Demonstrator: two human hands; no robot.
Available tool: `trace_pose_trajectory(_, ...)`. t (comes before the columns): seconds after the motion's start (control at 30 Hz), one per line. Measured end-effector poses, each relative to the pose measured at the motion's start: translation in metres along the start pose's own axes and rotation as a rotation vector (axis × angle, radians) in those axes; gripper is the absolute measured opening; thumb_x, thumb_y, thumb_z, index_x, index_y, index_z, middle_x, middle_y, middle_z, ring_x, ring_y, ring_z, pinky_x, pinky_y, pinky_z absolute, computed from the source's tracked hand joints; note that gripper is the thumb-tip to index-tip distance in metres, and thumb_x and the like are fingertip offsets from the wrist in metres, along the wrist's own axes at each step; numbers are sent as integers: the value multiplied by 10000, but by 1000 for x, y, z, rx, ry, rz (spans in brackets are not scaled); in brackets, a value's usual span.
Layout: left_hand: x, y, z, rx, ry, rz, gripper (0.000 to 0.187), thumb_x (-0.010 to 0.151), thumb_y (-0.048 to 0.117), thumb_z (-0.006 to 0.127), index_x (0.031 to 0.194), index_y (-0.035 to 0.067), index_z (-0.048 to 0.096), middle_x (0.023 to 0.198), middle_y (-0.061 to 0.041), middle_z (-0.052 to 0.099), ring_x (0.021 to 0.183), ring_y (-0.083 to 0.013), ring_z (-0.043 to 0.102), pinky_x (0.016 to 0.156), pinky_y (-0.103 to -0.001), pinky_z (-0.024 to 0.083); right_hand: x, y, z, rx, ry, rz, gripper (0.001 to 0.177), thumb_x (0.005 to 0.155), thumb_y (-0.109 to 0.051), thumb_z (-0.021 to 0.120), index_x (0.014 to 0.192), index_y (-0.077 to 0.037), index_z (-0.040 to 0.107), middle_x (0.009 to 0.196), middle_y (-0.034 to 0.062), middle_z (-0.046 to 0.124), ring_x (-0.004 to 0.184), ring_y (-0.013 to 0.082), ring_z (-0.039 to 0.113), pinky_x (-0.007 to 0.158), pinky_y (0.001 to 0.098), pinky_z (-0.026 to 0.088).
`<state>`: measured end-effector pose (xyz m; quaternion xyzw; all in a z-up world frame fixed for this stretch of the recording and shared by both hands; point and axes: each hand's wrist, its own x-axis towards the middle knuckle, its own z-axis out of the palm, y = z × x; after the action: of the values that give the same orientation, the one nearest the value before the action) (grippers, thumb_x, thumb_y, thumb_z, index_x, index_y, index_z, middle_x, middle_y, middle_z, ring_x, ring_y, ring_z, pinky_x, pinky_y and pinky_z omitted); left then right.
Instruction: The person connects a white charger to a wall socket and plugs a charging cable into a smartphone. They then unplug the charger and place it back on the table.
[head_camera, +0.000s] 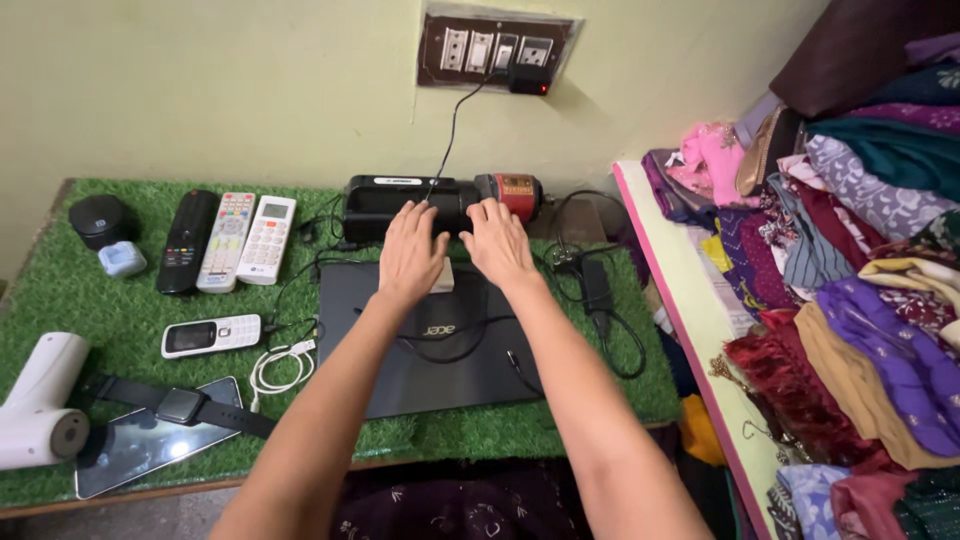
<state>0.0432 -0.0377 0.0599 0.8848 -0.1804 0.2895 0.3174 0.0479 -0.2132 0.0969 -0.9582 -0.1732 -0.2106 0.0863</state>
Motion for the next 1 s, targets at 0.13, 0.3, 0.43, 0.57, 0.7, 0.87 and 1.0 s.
trace_pose_trajectory(0.13, 26, -16, 11, 84, -153, -2, 641, 1029, 433, 517, 1466, -33, 471, 1548, -224, 449, 1486, -391, 328, 1208, -512, 251, 17, 1, -11, -51, -44, -76, 426, 857, -261, 770, 1194, -55, 611, 1170, 114, 602, 1157, 308, 573, 923, 456, 475)
trace_pose_trajectory(0.3, 55, -29, 14, 124, -268, -28, 672, 1065, 476, 381, 1534, -5, 404, 1608, -211, 373, 1533, -378, 244, 1231, -513, 194, 38, 5, -8, -9, -20, -68, 574, 868, -316, 745, 1321, -15, 562, 1361, 148, 571, 1306, 332, 507, 1070, 462, 416)
trace_pose_trajectory(0.43, 80, -30, 10, 147, -320, -43, 679, 1071, 473, 333, 1554, -4, 353, 1635, -197, 322, 1547, -362, 200, 1238, -514, 158, 54, 13, -3, -19, -75, -22, 633, 975, -394, 630, 1457, -14, 475, 1519, 167, 482, 1443, 334, 400, 1171, 479, 330)
trace_pose_trajectory(0.57, 104, -26, 2, 171, -384, -69, 685, 1068, 473, 305, 1574, 11, 315, 1654, -173, 290, 1559, -341, 169, 1248, -507, 135, 71, 24, -10, -32, -132, 12, 695, 1015, -453, 540, 1535, -18, 384, 1602, 163, 395, 1513, 328, 303, 1216, 484, 267)
trace_pose_trajectory(0.7, 131, -20, -5, 188, -450, -108, 691, 1062, 483, 287, 1582, 28, 288, 1671, -150, 246, 1570, -320, 122, 1256, -494, 105, 87, 35, -23, -21, -171, 68, 722, 1024, -482, 500, 1556, -21, 340, 1631, 164, 336, 1534, 322, 250, 1219, 486, 228)
trace_pose_trajectory(0.87, 153, -13, -8, 196, -458, -91, 707, 1060, 500, 272, 1595, 39, 260, 1683, -138, 204, 1573, -302, 89, 1257, -485, 89, 105, 46, -43, -31, -171, 98, 742, 1023, -520, 470, 1563, -34, 321, 1638, 149, 319, 1542, 309, 218, 1237, 496, 180)
trace_pose_trajectory(1.0, 162, -10, -4, 210, -453, -65, 713, 1049, 516, 281, 1596, 59, 260, 1689, -126, 194, 1575, -292, 79, 1255, -490, 77, 118, 51, -49, -92, -171, 99, 738, 1030, -517, 466, 1572, -40, 316, 1649, 137, 313, 1559, 319, 191, 1246, 505, 174)
